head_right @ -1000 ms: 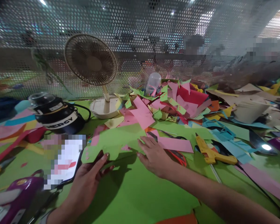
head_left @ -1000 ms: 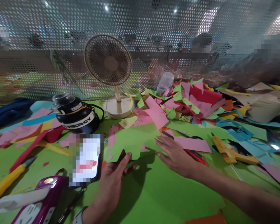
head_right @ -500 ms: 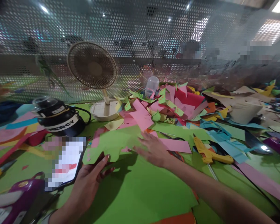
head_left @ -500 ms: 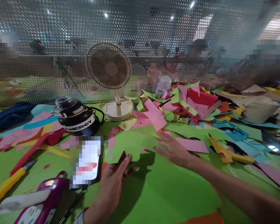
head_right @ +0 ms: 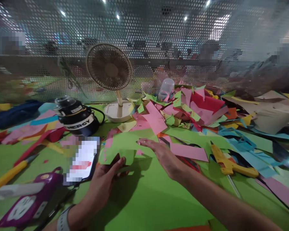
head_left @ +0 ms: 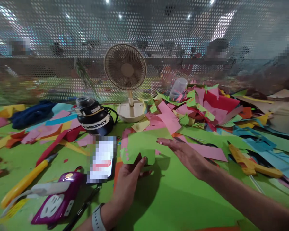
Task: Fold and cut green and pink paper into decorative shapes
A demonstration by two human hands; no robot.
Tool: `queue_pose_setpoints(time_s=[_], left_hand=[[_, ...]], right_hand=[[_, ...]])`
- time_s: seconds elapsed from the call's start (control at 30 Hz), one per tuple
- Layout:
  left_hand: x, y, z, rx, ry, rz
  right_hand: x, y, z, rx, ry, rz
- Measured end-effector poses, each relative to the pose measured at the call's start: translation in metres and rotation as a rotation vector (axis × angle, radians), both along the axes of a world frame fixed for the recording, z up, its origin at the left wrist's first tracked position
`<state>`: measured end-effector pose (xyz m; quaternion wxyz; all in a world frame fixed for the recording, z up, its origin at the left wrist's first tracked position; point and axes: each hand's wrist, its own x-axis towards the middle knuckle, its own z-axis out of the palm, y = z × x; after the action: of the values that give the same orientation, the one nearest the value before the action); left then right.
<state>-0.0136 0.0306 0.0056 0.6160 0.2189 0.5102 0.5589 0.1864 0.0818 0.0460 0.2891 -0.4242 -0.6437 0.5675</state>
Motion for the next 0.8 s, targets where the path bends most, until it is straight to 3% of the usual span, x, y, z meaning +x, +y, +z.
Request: queue_pose_setpoints(time_s=[0.27,0.63,0.8], left_hand=[[0.002,-0.002,0.000,0.015,-0.056,-0.031],[0.003,-0.002,0.004,0.052,-0.035,-0.071],[0.004,-0.003,0.006,0.020,-0.023,-0.104]], right_hand=[[-0.033,-0.004,0.008,0.125,-0.191,0.142],[-0.043,-0.010,-0.002,0.633,-0.572,0.261],[-0.042,-0.006,-0.009,0.664,-0.486,0.183]])
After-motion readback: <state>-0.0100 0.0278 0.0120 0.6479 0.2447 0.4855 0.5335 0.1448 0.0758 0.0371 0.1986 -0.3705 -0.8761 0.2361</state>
